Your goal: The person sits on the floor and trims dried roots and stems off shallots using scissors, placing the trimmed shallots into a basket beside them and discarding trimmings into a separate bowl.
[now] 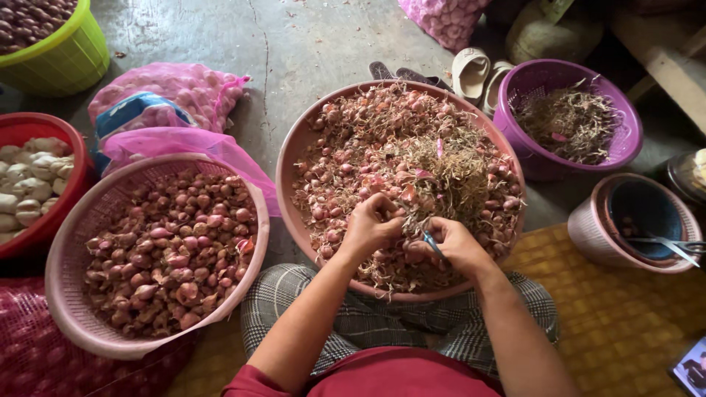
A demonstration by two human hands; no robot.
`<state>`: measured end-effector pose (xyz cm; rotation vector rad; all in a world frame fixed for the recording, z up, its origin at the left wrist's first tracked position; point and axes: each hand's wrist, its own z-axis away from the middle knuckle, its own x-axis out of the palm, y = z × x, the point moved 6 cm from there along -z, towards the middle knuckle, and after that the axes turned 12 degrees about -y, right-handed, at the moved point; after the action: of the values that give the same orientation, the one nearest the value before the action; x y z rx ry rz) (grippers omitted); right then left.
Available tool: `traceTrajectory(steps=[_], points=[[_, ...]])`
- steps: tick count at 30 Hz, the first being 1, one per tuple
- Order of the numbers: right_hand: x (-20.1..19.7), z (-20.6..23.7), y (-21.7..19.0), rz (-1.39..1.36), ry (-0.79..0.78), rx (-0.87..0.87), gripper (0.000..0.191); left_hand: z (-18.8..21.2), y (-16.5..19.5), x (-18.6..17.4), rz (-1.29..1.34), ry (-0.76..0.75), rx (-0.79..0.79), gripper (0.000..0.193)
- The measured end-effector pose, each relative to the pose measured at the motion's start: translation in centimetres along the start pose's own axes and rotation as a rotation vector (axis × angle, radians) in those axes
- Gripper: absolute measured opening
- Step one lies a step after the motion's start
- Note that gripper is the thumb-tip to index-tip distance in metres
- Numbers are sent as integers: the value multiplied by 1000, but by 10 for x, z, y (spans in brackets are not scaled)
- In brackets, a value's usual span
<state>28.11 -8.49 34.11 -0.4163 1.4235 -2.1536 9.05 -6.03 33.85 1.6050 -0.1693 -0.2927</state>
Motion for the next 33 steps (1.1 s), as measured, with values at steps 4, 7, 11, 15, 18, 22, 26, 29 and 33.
traceTrajectory(steps=[4,7,11,15,18,22,26,29,33], points=[[-5,6,10,27,73,-30,39,5,-33,-15,532,-7,-80,19],[-7,10,18,44,8,-105,39,14,-44,-27,356,-19,-43,18],[8,13,38,109,-79,-63,40,38,-15,-21,-724,144,350,46],[18,18,53,114,-136,19,43,35,-29,-21,-605,96,121,27],[23,21,58,230,-130,80,42,35,-43,-25,-400,52,-18,27],[34,11,48,218,-83,31,41,39,-48,-15,-304,-10,32,29],[37,4,42,144,29,102,43,40,-66,-1,-79,-106,-93,29],[42,6,42,91,35,12,43,43,-65,-4,-229,-28,44,28],[34,9,52,-51,71,-26,42,35,-91,-11,544,-17,-171,23]])
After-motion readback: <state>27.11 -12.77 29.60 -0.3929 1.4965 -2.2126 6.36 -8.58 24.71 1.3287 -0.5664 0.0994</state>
